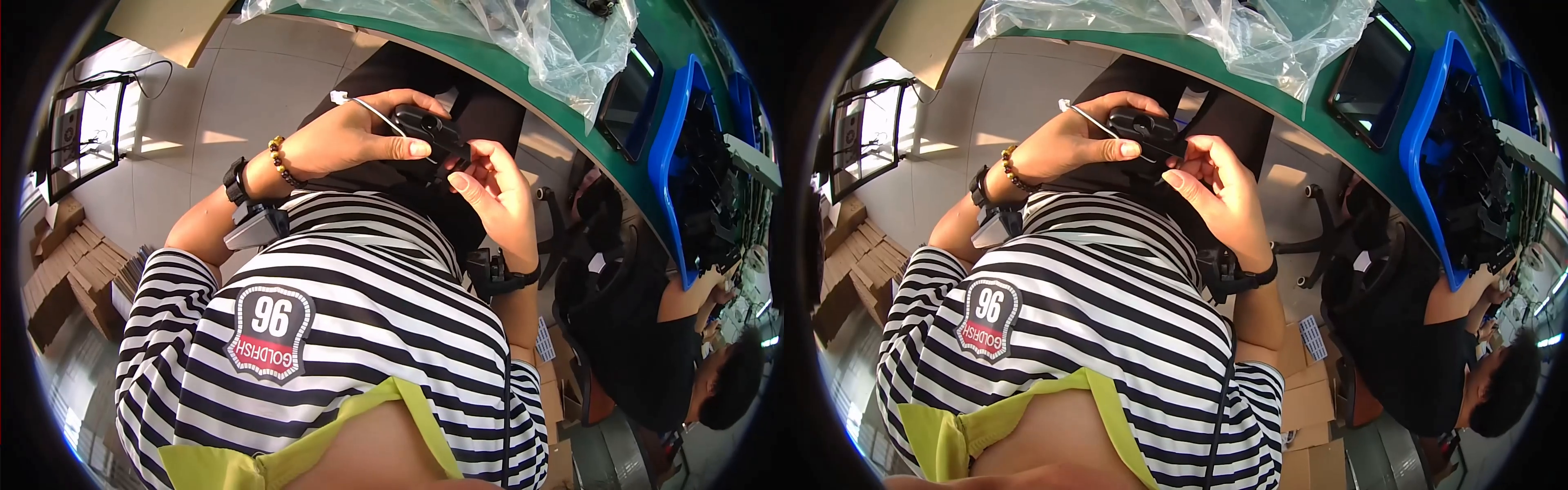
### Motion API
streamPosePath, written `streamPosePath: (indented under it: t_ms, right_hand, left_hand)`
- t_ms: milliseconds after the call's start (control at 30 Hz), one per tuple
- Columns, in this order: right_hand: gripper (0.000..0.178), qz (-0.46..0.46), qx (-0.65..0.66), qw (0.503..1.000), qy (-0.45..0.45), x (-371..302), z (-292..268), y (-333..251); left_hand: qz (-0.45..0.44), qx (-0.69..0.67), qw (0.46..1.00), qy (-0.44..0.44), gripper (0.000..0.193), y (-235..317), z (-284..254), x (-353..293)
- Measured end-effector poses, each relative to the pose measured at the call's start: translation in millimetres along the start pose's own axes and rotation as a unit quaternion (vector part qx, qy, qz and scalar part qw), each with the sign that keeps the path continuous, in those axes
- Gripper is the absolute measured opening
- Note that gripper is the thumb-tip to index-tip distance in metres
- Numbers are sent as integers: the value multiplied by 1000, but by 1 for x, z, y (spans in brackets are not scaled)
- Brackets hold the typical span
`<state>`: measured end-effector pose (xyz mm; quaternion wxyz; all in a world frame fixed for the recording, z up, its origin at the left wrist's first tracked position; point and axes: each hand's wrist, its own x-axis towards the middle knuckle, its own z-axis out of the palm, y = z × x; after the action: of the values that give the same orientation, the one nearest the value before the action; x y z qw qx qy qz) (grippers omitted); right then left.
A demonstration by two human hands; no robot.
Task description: The person picks up a black plastic housing and inserts two rubber plugs into holes on the component by hand. They repeat this process with a second housing before placing it on a wooden board.
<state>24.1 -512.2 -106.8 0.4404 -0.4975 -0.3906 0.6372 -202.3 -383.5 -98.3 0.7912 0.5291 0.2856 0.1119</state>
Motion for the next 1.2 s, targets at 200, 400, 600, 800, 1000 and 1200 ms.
streamPosePath:
  t_ms: [200,400,600,800,1000,1200]
  right_hand:
    - [36,-26,-52,998,31,-2,-9,-6]
    - [35,-29,-179,983,26,-8,-6,-5]
    - [29,-67,-416,906,-33,-15,0,-37]
    - [15,-118,-450,875,133,-1,-12,-157]
    - [25,-228,-618,738,145,125,-99,-187]
    - [38,-240,-685,674,136,154,-91,-172]
  left_hand:
    - [-93,-15,995,45,58,-2,16,15]
    - [-74,-124,989,36,52,-20,20,15]
    - [-153,-245,957,-2,48,-36,16,1]
    - [-114,-212,971,-8,47,-38,8,2]
    - [-73,-89,993,-9,49,-36,13,1]
    - [-77,-66,995,15,47,-44,1,-6]
